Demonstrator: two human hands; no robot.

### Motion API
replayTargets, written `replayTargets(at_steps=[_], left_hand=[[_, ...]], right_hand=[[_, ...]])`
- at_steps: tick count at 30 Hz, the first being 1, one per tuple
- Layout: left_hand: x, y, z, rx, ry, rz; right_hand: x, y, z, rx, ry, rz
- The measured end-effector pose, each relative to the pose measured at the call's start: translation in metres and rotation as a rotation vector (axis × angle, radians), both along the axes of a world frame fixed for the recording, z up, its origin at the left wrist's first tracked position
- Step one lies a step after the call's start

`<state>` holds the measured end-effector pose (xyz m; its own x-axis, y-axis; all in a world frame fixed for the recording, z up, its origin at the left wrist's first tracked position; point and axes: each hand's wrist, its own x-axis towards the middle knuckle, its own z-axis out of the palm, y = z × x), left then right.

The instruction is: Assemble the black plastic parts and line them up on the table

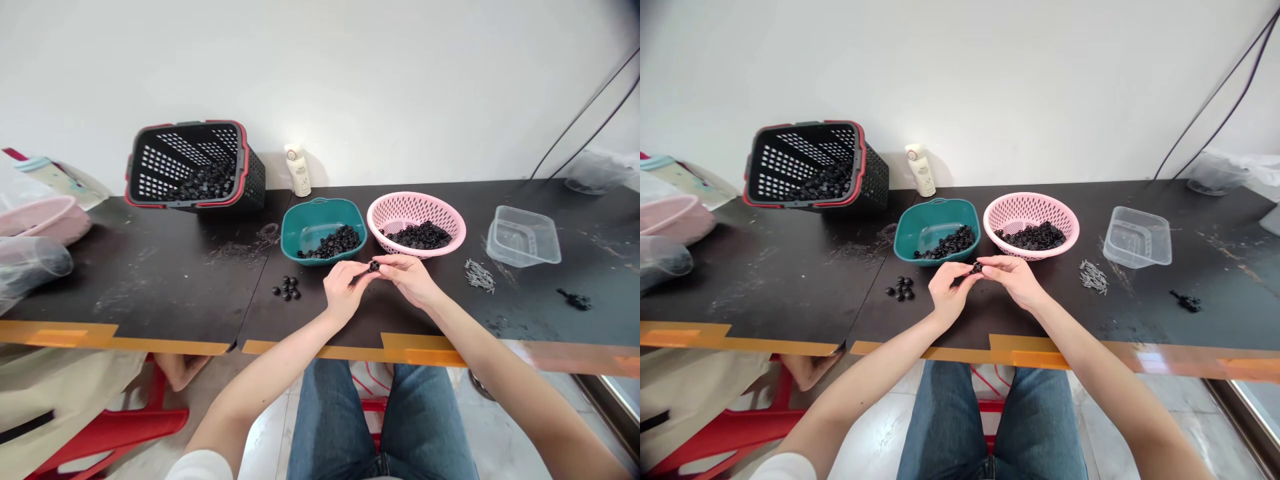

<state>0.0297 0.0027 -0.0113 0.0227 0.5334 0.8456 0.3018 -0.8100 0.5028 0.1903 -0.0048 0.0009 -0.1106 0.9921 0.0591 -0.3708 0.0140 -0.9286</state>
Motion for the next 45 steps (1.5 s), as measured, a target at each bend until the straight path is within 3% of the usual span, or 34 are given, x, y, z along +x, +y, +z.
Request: replayTargets(at_steps=[34, 45], left_hand=[[-0.003, 0.004, -0.001, 0.071, 0.040, 0.065], [-0.004, 0.006, -0.002, 0.116, 0.124, 0.094]], right_hand=[[-0.003, -0.004, 0.003, 0.017, -0.049, -0.012], [-0.005, -0.007, 0.010, -0.037, -0.037, 0.082]])
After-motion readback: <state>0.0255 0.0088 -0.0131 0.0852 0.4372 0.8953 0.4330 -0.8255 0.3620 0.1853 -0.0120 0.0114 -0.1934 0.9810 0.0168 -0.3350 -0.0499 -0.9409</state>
